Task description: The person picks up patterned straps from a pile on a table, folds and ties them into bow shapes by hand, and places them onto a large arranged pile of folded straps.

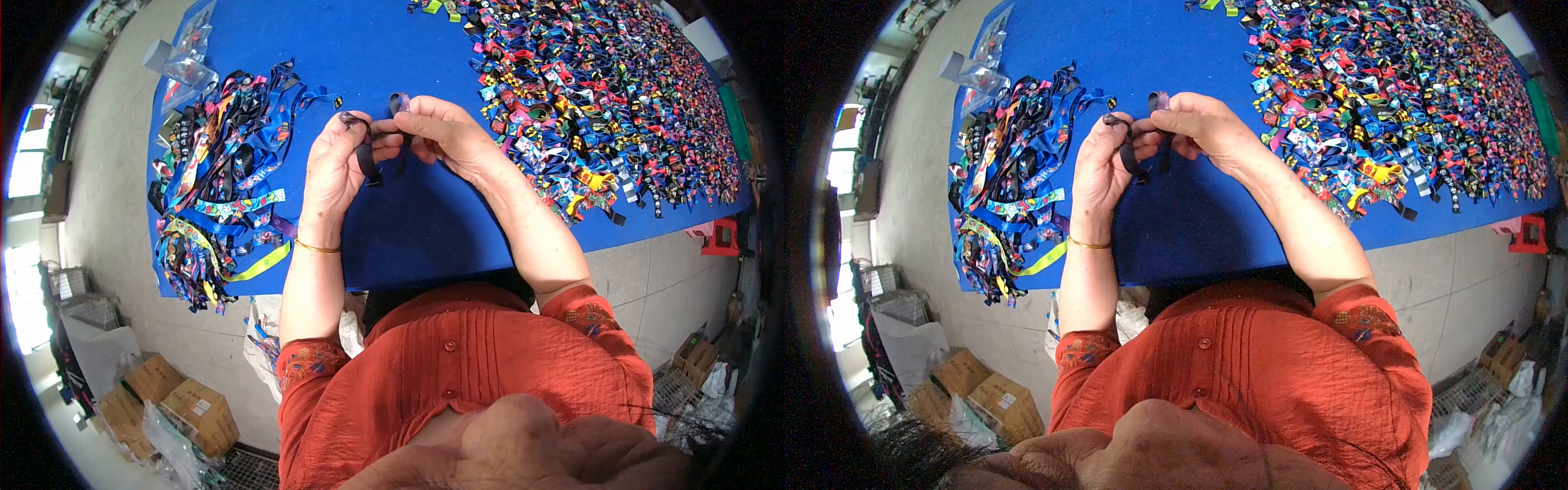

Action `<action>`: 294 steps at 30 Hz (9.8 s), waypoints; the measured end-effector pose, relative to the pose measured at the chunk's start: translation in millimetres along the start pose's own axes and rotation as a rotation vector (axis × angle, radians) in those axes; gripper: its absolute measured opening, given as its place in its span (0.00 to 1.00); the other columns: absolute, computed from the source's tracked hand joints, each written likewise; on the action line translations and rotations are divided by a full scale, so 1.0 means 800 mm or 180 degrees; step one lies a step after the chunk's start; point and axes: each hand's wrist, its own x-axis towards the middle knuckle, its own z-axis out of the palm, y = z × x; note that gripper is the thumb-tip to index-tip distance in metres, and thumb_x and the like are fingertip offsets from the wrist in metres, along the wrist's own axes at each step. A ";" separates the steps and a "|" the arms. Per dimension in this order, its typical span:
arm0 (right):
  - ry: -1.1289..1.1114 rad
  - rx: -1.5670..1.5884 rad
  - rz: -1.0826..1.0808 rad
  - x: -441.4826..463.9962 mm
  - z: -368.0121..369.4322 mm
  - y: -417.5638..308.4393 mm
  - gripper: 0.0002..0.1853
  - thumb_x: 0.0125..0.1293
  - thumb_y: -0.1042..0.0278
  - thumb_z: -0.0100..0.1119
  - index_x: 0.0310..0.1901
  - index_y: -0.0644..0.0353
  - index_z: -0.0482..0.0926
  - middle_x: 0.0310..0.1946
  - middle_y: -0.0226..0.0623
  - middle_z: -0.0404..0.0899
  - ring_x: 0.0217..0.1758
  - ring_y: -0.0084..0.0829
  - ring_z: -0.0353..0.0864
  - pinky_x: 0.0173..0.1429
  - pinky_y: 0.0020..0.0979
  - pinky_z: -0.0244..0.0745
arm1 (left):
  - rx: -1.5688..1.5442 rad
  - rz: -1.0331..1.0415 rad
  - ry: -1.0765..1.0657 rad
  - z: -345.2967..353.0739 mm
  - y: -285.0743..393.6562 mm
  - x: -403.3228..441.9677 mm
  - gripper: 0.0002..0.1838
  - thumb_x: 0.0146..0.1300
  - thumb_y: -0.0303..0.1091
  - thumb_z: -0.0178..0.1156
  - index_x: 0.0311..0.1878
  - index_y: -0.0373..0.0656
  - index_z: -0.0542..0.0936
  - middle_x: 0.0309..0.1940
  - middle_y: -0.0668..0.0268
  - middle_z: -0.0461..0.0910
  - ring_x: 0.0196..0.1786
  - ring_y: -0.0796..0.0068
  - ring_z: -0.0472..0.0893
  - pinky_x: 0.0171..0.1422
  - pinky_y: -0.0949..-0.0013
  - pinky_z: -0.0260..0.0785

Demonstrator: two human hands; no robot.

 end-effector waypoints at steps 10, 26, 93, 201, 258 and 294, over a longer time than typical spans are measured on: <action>0.0197 -0.0048 0.0088 0.000 0.001 -0.002 0.10 0.69 0.61 0.69 0.38 0.59 0.83 0.27 0.25 0.81 0.22 0.15 0.70 0.23 0.21 0.60 | -0.0297 0.0096 -0.0167 -0.008 0.002 -0.001 0.09 0.79 0.31 0.51 0.55 0.36 0.73 0.50 0.41 0.83 0.40 0.56 0.89 0.37 0.64 0.86; 0.0420 -0.0434 -0.0073 0.000 0.009 0.002 0.10 0.70 0.61 0.67 0.38 0.60 0.84 0.26 0.23 0.79 0.22 0.13 0.69 0.25 0.20 0.60 | -0.0122 -0.0025 0.0035 0.001 0.002 -0.001 0.10 0.75 0.29 0.58 0.54 0.34 0.76 0.45 0.47 0.85 0.37 0.66 0.86 0.40 0.68 0.83; 0.0636 -0.1492 -0.1676 -0.012 0.016 0.003 0.08 0.68 0.69 0.60 0.37 0.64 0.83 0.27 0.32 0.83 0.39 0.32 0.79 0.49 0.35 0.75 | 0.0883 0.0212 0.0079 0.025 -0.013 -0.009 0.11 0.71 0.26 0.61 0.48 0.44 0.67 0.33 0.58 0.81 0.16 0.81 0.67 0.19 0.79 0.58; -0.0085 0.0202 -0.0037 -0.001 0.007 0.015 0.09 0.74 0.65 0.62 0.48 0.61 0.76 0.25 0.27 0.74 0.20 0.16 0.66 0.23 0.22 0.58 | 0.0794 0.0098 0.0231 0.018 -0.014 -0.005 0.10 0.75 0.36 0.61 0.45 0.42 0.72 0.29 0.61 0.82 0.25 0.75 0.80 0.30 0.76 0.70; -0.0029 -0.0417 -0.0349 0.004 -0.001 0.014 0.12 0.71 0.62 0.66 0.45 0.60 0.78 0.24 0.28 0.77 0.19 0.18 0.74 0.20 0.22 0.63 | 0.1085 0.0077 0.0334 0.020 -0.011 -0.005 0.07 0.75 0.32 0.61 0.42 0.42 0.73 0.24 0.63 0.80 0.18 0.79 0.73 0.21 0.78 0.63; -0.0635 0.0884 0.0676 0.003 -0.009 0.004 0.15 0.69 0.69 0.67 0.52 0.61 0.74 0.25 0.30 0.73 0.20 0.19 0.68 0.23 0.24 0.64 | 0.1290 0.0138 0.0085 0.023 -0.012 -0.009 0.07 0.75 0.29 0.58 0.42 0.41 0.69 0.26 0.59 0.80 0.19 0.78 0.74 0.23 0.77 0.64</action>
